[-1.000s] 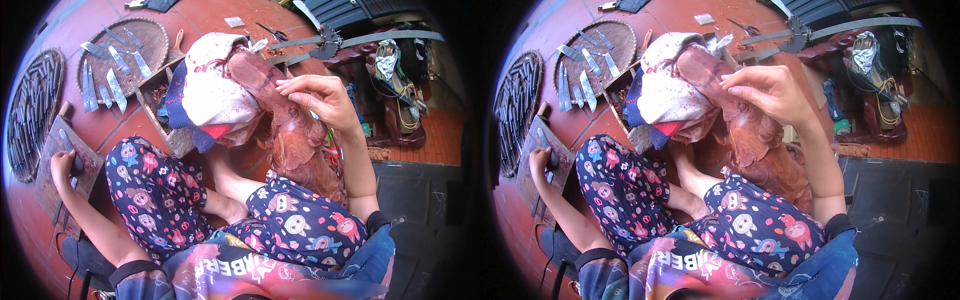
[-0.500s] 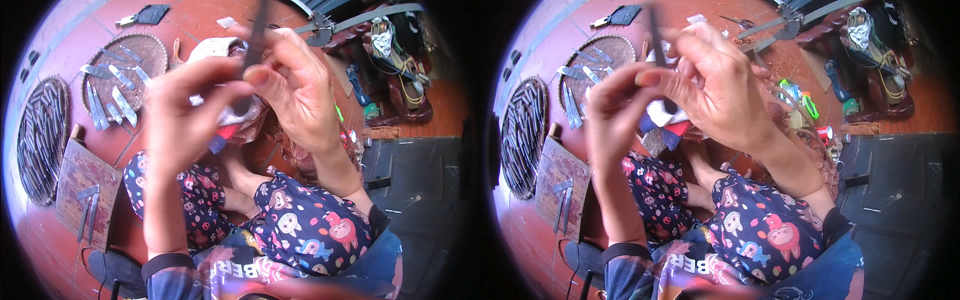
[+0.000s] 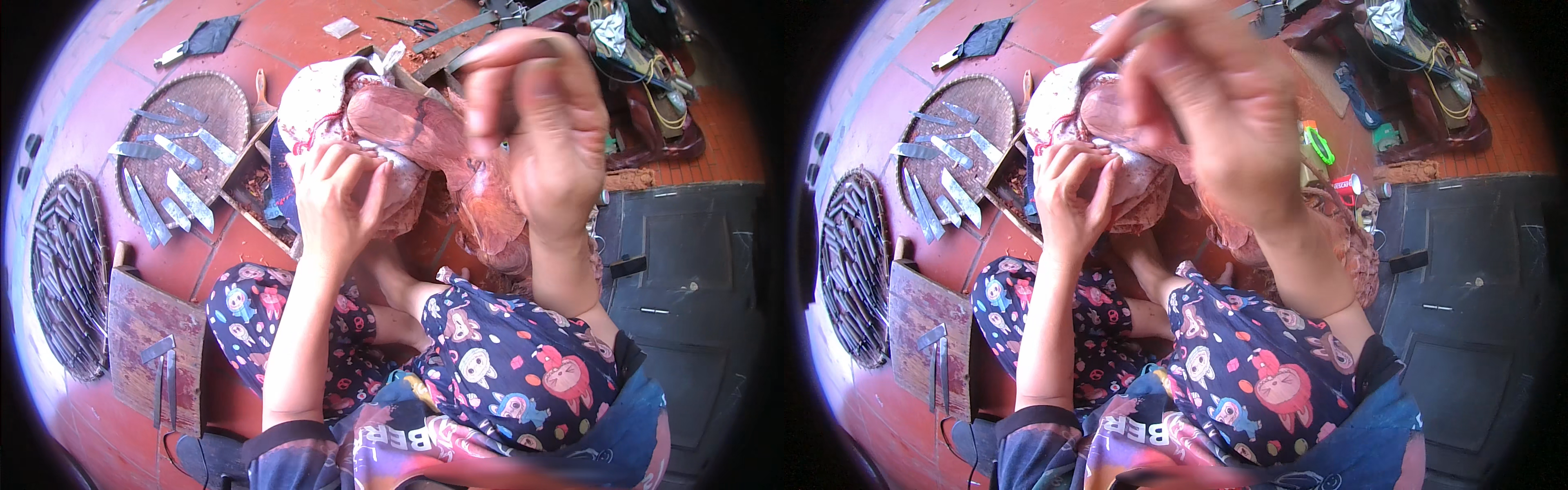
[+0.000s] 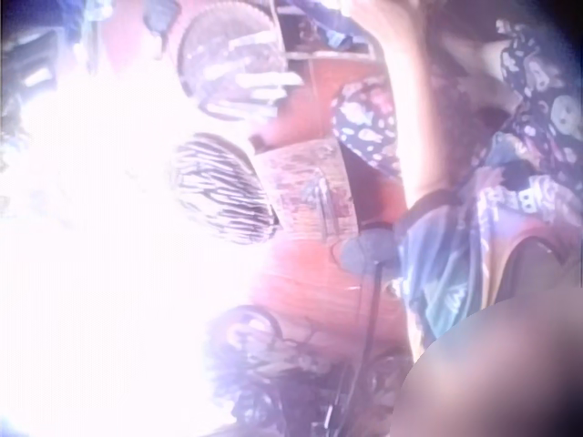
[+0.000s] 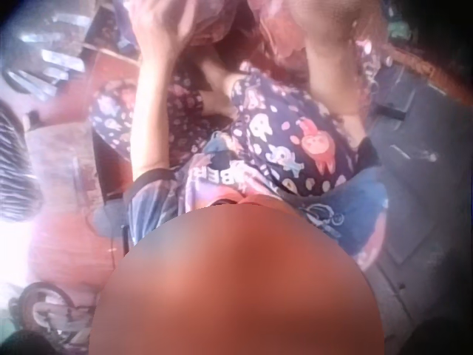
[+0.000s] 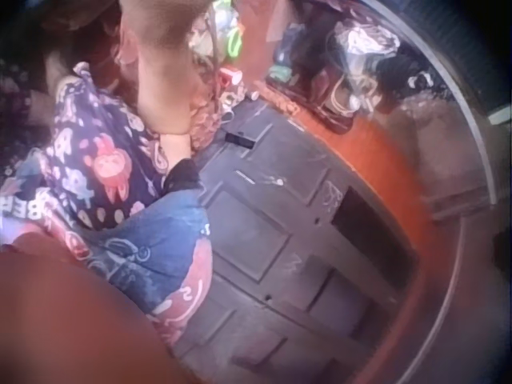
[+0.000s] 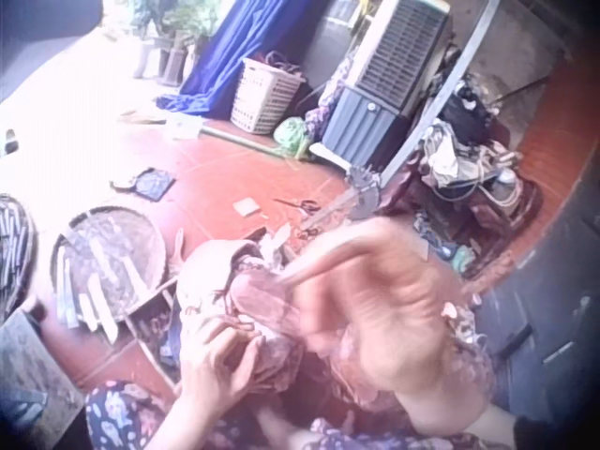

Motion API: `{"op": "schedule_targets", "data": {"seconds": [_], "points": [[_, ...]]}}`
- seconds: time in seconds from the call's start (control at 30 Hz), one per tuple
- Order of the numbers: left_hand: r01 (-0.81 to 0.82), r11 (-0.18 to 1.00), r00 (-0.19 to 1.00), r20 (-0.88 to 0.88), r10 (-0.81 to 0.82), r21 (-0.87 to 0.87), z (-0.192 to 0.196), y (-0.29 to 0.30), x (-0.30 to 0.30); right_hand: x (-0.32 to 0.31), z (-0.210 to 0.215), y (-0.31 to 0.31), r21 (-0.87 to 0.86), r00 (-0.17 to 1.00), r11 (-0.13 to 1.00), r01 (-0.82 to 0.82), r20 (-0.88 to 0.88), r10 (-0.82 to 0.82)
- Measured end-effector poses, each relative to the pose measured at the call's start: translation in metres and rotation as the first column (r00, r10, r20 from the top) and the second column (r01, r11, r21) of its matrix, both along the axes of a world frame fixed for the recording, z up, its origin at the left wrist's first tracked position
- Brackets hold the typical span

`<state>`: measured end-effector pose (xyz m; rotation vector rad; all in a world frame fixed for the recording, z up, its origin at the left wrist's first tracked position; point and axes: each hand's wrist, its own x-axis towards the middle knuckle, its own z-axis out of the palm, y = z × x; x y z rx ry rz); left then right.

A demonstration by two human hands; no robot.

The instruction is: The person sits cross-legged on the floor and uses a carving knife to shape a large reddish-brown wooden object. They repeatedly scrape and smooth the surface, occasionally switching tools and wiping the object with a cloth.

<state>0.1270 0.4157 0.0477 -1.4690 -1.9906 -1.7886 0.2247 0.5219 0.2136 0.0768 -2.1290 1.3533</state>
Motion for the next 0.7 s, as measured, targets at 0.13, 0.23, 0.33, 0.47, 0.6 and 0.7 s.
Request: {"op": "schedule_targets", "data": {"seconds": [0.13,0.23,0.33,0.47,0.6,0.7], "points": [[0.147,0.984,0.985,0.105,-0.137,-0.095,-0.004,-0.016,-0.013,-0.026,-0.019,-0.031,0.531,0.988,0.847,0.029,0.115,-0.105],[0.1,0.988,0.984,0.157,-0.081,-0.119,-0.017,-0.022,-0.016,-0.046,-0.068,-0.062,0.669,0.953,0.743,-0.028,0.242,-0.181],[0.072,0.995,0.979,0.194,-0.058,-0.065,-0.017,-0.019,-0.017,-0.064,-0.095,-0.07,0.772,0.953,0.636,-0.012,0.202,-0.226],[0.038,0.999,0.97,0.241,-0.035,-0.006,-0.019,-0.012,-0.013,-0.07,-0.099,-0.074,0.861,0.933,0.509,0.001,0.183,-0.311],[0.014,0.996,0.913,0.404,-0.049,0.09,-0.016,0.005,-0.025,-0.076,-0.11,-0.057,0.882,0.921,0.467,0.068,0.126,-0.37],[0.007,0.988,0.856,0.51,-0.086,0.154,-0.011,0.001,-0.038,-0.084,-0.101,-0.056,0.845,0.899,0.527,0.092,0.157,-0.408]]}}
